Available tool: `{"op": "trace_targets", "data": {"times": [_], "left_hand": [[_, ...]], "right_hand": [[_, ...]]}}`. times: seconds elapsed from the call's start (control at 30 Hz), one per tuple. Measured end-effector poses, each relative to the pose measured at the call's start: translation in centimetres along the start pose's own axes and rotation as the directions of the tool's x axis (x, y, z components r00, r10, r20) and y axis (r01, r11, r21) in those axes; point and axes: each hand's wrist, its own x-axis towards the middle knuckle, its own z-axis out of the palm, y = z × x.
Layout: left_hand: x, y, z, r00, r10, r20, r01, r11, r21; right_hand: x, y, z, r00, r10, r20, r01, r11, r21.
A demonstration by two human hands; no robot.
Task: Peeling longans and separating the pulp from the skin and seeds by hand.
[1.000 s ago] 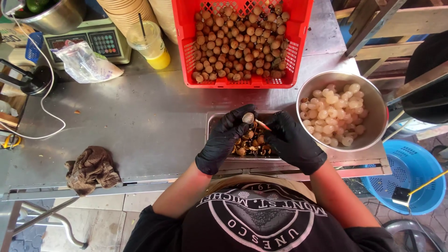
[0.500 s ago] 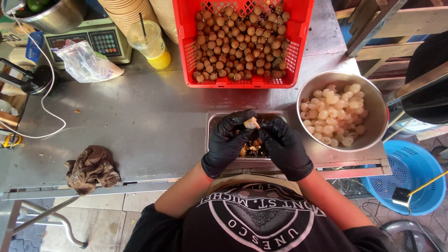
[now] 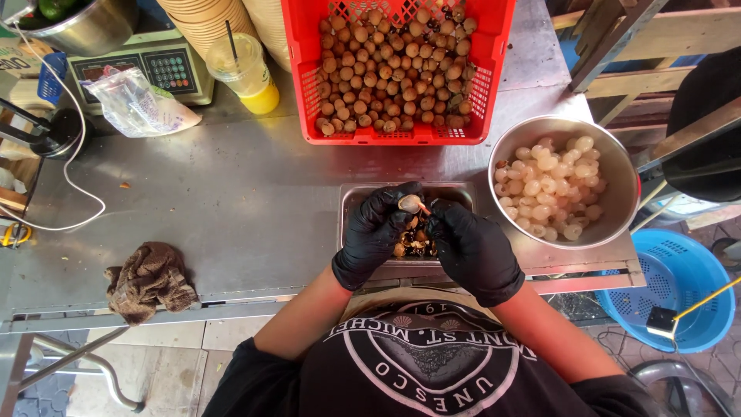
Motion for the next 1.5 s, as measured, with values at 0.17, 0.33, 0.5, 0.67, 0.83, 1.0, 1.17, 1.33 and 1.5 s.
{"op": "trace_targets", "data": {"times": [0.17, 0.33, 0.5, 0.67, 0.83, 1.0, 1.17, 1.33, 1.5], "left_hand": [[1.0, 1.8, -0.6, 0.991, 0.103, 0.089, -0.124, 0.957, 0.263], [1.7, 2.0, -1.4, 0.968, 0.166, 0.189, -0.233, 0.873, 0.428], [1.7, -0.6, -3.3, 0.96, 0.03, 0.278, -0.155, 0.885, 0.439], [2.8, -4.4, -5.9, 0.937, -0.062, 0.345, -0.182, 0.756, 0.628], [3.5, -1.8, -4.6, 0.795, -0.54, 0.276, 0.405, 0.812, 0.421], [2.6, 4.3, -0.3, 0.981, -0.097, 0.17, 0.017, 0.906, 0.422], [1.9, 1.0, -1.6, 0.989, -0.049, 0.141, -0.026, 0.873, 0.486], [2.6, 0.7, -0.9, 0.978, -0.206, -0.018, 0.2, 0.919, 0.34], [2.2, -7.3, -2.8, 0.94, -0.339, -0.037, 0.34, 0.94, 0.024]], "right_hand": [[-0.2, 0.3, 0.0, 0.999, -0.004, 0.037, 0.011, 0.979, -0.204], [0.5, -0.5, -0.2, 0.992, 0.002, 0.129, 0.045, 0.932, -0.361], [0.9, -2.0, -0.5, 0.989, -0.073, 0.131, 0.11, 0.944, -0.31], [0.1, -1.0, 0.2, 0.978, -0.061, 0.2, 0.139, 0.906, -0.4], [-0.6, -0.3, 0.8, 0.986, -0.058, 0.156, 0.117, 0.908, -0.402], [0.2, 0.0, 0.0, 0.995, 0.06, 0.079, -0.03, 0.94, -0.341], [0.5, -0.5, 0.3, 0.993, 0.022, 0.117, 0.02, 0.939, -0.344], [0.6, -1.0, 0.5, 0.989, 0.001, 0.145, 0.059, 0.913, -0.404], [0.6, -1.6, 0.8, 0.999, 0.013, 0.041, 0.0, 0.95, -0.311]]}}
